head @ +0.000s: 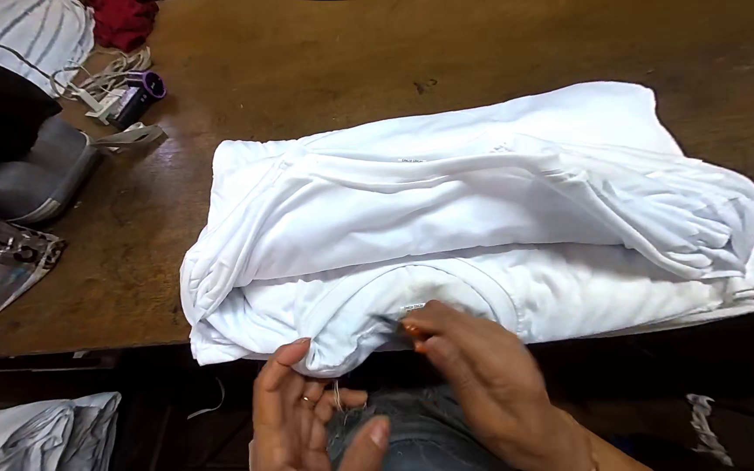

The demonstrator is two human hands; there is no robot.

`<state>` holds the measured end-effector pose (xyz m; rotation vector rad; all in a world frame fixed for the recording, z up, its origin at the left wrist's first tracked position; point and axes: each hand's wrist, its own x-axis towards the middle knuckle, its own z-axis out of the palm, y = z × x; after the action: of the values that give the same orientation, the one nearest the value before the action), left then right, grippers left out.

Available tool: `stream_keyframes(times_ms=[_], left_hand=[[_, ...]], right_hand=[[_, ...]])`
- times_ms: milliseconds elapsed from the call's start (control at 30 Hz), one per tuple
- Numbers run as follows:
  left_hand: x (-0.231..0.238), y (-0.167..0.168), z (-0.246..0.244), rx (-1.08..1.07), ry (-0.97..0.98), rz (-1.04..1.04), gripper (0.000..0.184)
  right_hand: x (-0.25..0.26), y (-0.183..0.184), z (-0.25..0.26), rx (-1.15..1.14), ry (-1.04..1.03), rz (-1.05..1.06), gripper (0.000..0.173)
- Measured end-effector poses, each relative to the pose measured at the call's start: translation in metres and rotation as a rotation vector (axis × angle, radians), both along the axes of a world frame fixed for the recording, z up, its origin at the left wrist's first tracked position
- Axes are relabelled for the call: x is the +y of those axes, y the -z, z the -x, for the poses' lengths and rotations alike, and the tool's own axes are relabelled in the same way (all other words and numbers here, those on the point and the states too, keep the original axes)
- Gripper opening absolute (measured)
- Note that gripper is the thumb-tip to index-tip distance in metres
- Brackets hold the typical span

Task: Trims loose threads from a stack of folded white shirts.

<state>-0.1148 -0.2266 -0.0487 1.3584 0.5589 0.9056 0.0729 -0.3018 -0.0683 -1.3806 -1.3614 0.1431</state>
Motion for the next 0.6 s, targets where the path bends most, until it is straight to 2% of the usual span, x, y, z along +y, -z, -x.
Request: stream_keyframes(times_ms=[33, 100, 167, 267, 333, 600], left_hand=[[-0.002, 0.003, -0.002, 0.043, 0.027, -0.106, 0.081], [-0.006, 0.007, -0.008, 0.076, 0.079, -0.177, 0.083], [-0.005, 0.013, -0.017, 0.034, 0.041, -0.159, 0.073], [-0.001, 0.019, -0.032, -0.110, -0.098, -0.072, 0.043], [0.001, 0.018, -0.035, -0.162, -0.128, -0.044, 0.033], [0.002, 0.010, -0.032, -0.142, -0.128, -0.045, 0.040]], right_hand=[[-0.003, -0.002, -0.002, 0.217, -0.029, 0.014, 0.036], [-0.009, -0.008, -0.004, 0.580, -0.082, 0.025, 0.040], [-0.015, -0.011, -0.008, 0.720, -0.118, 0.045, 0.041], [-0.021, -0.008, -0.011, 0.614, -0.134, 0.062, 0.031], [-0.021, -0.006, -0.010, 0.468, -0.087, 0.052, 0.025], [-0.001, -0.010, -0.002, -0.068, -0.006, -0.041, 0.025]])
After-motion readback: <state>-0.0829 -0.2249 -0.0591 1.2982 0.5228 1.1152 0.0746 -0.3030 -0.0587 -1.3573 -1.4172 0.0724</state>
